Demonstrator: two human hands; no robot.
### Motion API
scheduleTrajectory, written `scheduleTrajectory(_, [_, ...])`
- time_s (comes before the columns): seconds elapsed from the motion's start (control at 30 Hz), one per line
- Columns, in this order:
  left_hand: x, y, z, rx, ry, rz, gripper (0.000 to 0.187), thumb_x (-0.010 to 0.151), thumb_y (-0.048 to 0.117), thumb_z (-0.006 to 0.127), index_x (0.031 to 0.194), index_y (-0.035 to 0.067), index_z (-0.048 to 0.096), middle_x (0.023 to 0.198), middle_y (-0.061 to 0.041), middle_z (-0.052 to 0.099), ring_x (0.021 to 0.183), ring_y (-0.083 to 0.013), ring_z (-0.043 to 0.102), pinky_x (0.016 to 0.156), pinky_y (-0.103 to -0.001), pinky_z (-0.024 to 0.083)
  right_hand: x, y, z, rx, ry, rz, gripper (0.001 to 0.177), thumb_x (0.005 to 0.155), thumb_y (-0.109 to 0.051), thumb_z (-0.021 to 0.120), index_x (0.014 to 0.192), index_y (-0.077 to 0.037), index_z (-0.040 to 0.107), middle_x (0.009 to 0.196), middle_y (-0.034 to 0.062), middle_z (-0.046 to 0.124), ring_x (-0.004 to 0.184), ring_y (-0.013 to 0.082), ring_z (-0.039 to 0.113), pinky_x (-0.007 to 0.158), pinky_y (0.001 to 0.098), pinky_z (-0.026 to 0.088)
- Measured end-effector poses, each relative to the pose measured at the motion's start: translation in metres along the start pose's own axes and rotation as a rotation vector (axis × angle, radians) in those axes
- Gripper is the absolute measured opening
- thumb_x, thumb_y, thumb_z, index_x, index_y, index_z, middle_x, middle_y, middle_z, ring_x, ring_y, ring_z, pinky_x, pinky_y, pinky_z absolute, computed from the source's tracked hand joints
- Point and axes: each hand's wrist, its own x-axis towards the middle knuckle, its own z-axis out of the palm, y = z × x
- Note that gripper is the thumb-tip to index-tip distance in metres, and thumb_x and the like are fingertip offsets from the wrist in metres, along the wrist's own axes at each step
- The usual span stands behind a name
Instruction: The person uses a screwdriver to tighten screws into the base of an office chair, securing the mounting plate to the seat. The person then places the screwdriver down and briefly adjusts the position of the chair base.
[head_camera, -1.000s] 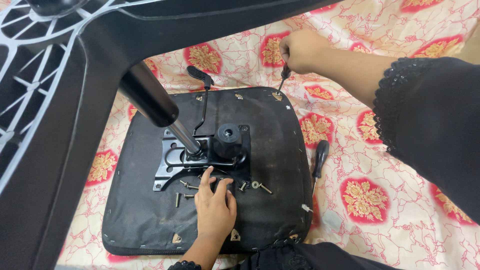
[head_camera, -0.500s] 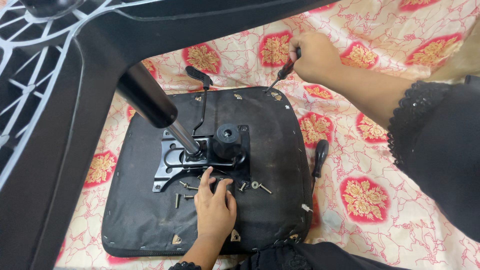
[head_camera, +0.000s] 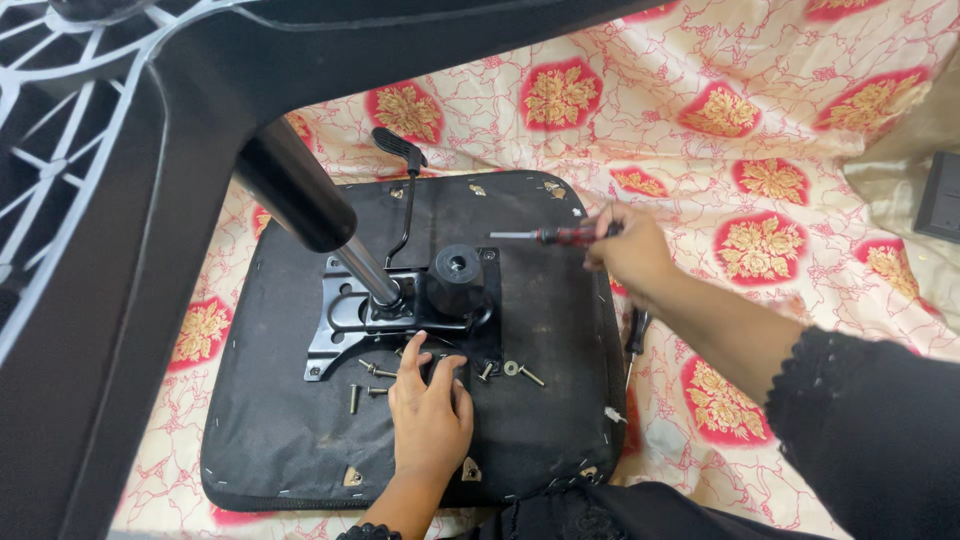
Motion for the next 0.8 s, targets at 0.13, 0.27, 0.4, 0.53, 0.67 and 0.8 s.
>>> scheduleTrajectory(0.13, [0.0,0.0,0.0,-0.015,0.022,0.019,0.029,0.084,0.009,0.065,0.112,0.014,0.069,0.152,-0.018,0.037,0.128,-0.0311,0.051,0.102,-0.05,0.04,-0.045,0.055,0.012,0.038,0.023,0.053,0.03,0.068,0.017,0.063,0.074,-0.005,0.044,0.116,0.0134,0.068,0.074,0.0228,0.068,0.063,0.0358,0.059])
scheduleTrajectory(0.27, [0.0,-0.001,0.001,-0.03,0.031,0.02,0.03,0.083,0.009,0.066,0.112,0.013,0.069,0.152,-0.018,0.037,0.128,-0.0326,0.05,0.102,-0.05,0.04,-0.079,0.061,0.021,-0.365,0.088,-0.271,0.028,0.066,0.009,0.072,0.078,-0.005,0.05,0.109,0.0109,0.071,0.096,0.0218,0.066,0.085,0.0401,0.052])
scheduleTrajectory(0.4, [0.0,-0.001,0.002,-0.038,0.031,0.018,0.029,0.083,0.009,0.065,0.112,0.013,0.069,0.152,-0.018,0.037,0.127,-0.0332,0.051,0.102,-0.05,0.04,-0.087,0.039,0.026,-0.837,0.038,-0.318,0.025,0.074,-0.016,0.081,0.083,-0.009,0.06,0.089,0.0114,0.063,0.092,0.0305,0.061,0.082,0.0458,0.047])
scheduleTrajectory(0.53, [0.0,-0.004,0.003,-0.04,0.038,0.035,0.029,0.084,0.008,0.065,0.112,0.012,0.069,0.152,-0.019,0.037,0.127,-0.034,0.051,0.102,-0.051,0.039,-0.054,0.03,0.029,-0.888,-0.064,-0.447,0.03,0.082,-0.029,0.08,0.087,-0.008,0.06,0.092,0.0128,0.058,0.094,0.034,0.059,0.084,0.0479,0.047])
scheduleTrajectory(0.67, [0.0,-0.004,0.004,-0.045,0.057,0.037,0.029,0.084,0.009,0.064,0.112,0.013,0.07,0.152,-0.019,0.038,0.127,-0.0339,0.051,0.101,-0.05,0.04,0.022,0.033,0.027,-0.853,-0.045,-0.679,0.033,0.087,-0.022,0.075,0.11,-0.006,0.059,0.125,0.0198,0.055,0.118,0.0407,0.056,0.098,0.048,0.046])
scheduleTrajectory(0.8, [0.001,-0.004,0.005,-0.042,0.051,0.028,0.029,0.084,0.009,0.065,0.112,0.013,0.069,0.152,-0.019,0.039,0.127,-0.0337,0.052,0.101,-0.05,0.04,0.086,0.043,0.028,-0.944,-0.069,-0.63,0.052,0.081,-0.016,0.075,0.13,-0.006,0.059,0.149,0.0239,0.046,0.124,0.0455,0.051,0.102,0.0536,0.04])
